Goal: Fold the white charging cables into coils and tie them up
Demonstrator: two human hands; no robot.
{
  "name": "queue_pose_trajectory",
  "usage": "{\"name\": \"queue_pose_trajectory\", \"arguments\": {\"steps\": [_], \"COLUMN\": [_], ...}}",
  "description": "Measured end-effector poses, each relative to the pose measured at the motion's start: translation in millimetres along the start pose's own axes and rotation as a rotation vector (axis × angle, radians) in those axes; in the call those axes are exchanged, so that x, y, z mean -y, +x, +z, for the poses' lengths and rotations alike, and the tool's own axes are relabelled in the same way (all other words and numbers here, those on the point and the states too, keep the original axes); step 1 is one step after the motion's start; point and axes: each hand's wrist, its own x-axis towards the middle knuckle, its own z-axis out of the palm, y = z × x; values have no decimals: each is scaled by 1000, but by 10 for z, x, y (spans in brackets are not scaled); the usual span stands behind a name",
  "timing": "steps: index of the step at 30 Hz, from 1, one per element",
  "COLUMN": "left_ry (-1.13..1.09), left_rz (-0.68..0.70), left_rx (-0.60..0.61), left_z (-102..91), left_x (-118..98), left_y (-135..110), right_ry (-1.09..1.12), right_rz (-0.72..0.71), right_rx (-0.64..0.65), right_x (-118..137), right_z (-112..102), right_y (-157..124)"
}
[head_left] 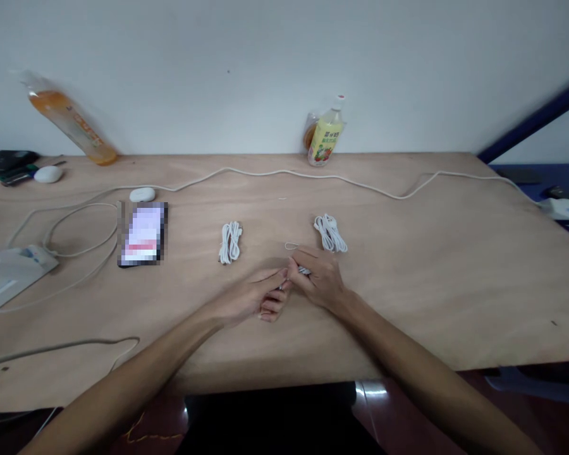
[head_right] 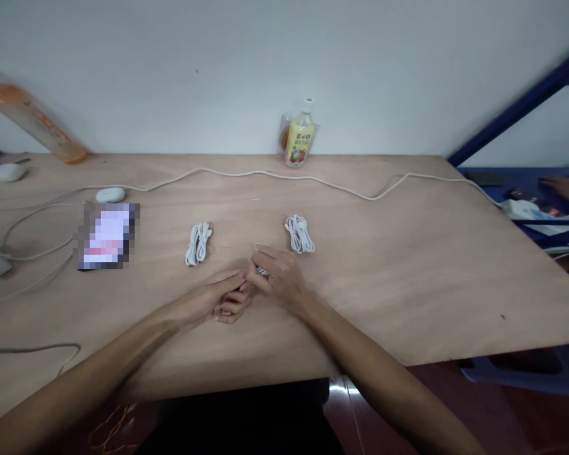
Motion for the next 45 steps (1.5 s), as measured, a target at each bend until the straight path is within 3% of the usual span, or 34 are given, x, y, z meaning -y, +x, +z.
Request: {"name": "queue_pose_trajectory", "arguments": {"steps": [8,16,19,22,27,31,41,45], "left_ry": [1,19,35,44,55,62,27,5], "left_rz": [156,284,299,312,334,348,360,366], "left_rx": [-255,-425,-448,-463,-489,-504,-447,-393], "left_z": [-33,-62,-75,-76,-66,-63,-87,-89], "left_x": [-23,-19,-17,-19,-27,-34,-27,-36], "left_y": [50,73,90,98,95,90,95,92], "right_ry": [56,-253,-370,-443,-589,-632,-551,-282], "right_rz": [436,494,568,612,608,591,481,445], "right_rx": [-119,8,111,294,555,648,526,276], "right_x": [-34,-58,4,96,288,345,145,61], "right_z": [12,187,173,107,28,55,73,37], "right_y": [3,37,129,248,399,415,257,188]}}
